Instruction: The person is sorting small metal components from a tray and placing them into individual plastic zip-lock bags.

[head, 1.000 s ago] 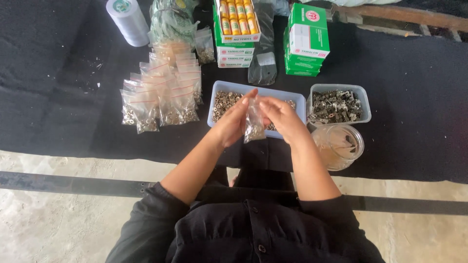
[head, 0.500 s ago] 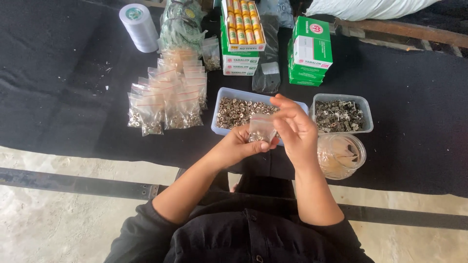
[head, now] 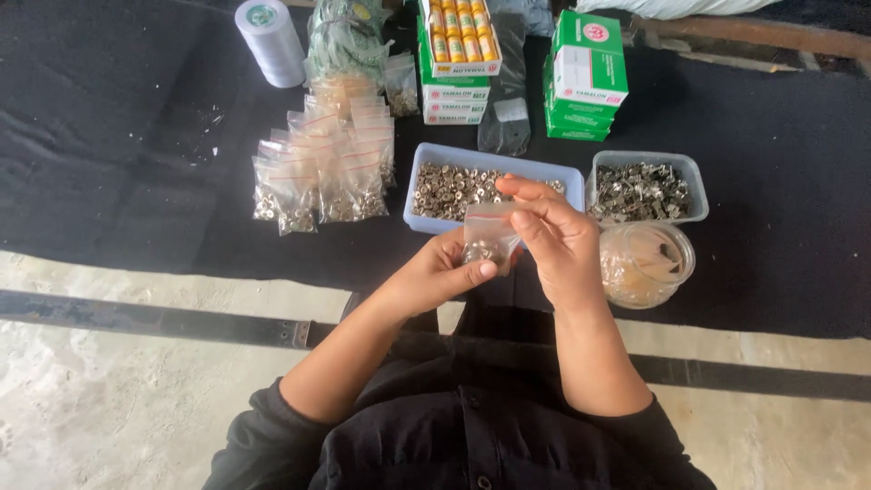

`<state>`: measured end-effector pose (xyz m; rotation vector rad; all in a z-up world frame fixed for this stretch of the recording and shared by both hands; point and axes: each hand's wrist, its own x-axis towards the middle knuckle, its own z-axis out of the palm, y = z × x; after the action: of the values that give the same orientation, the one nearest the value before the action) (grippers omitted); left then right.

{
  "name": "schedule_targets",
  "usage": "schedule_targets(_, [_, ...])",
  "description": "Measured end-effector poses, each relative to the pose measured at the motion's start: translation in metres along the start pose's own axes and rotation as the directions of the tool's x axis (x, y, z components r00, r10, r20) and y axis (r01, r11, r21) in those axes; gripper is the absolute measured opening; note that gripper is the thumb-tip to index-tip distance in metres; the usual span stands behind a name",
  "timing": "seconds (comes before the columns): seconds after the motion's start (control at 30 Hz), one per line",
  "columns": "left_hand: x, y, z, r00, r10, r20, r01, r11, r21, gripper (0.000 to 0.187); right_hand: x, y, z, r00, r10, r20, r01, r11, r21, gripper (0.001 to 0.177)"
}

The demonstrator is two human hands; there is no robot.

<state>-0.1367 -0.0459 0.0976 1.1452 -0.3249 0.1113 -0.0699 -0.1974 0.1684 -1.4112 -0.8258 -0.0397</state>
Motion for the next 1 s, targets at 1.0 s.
schedule_targets(1.0, [-0.052,0.015,0.021,0.843,0.191,-0.502,-0.138,0.980,0.142,0.016,-0.074,0.035,0.028,0.940,0.318,0.123,-0.324,0.946,0.028,0.009])
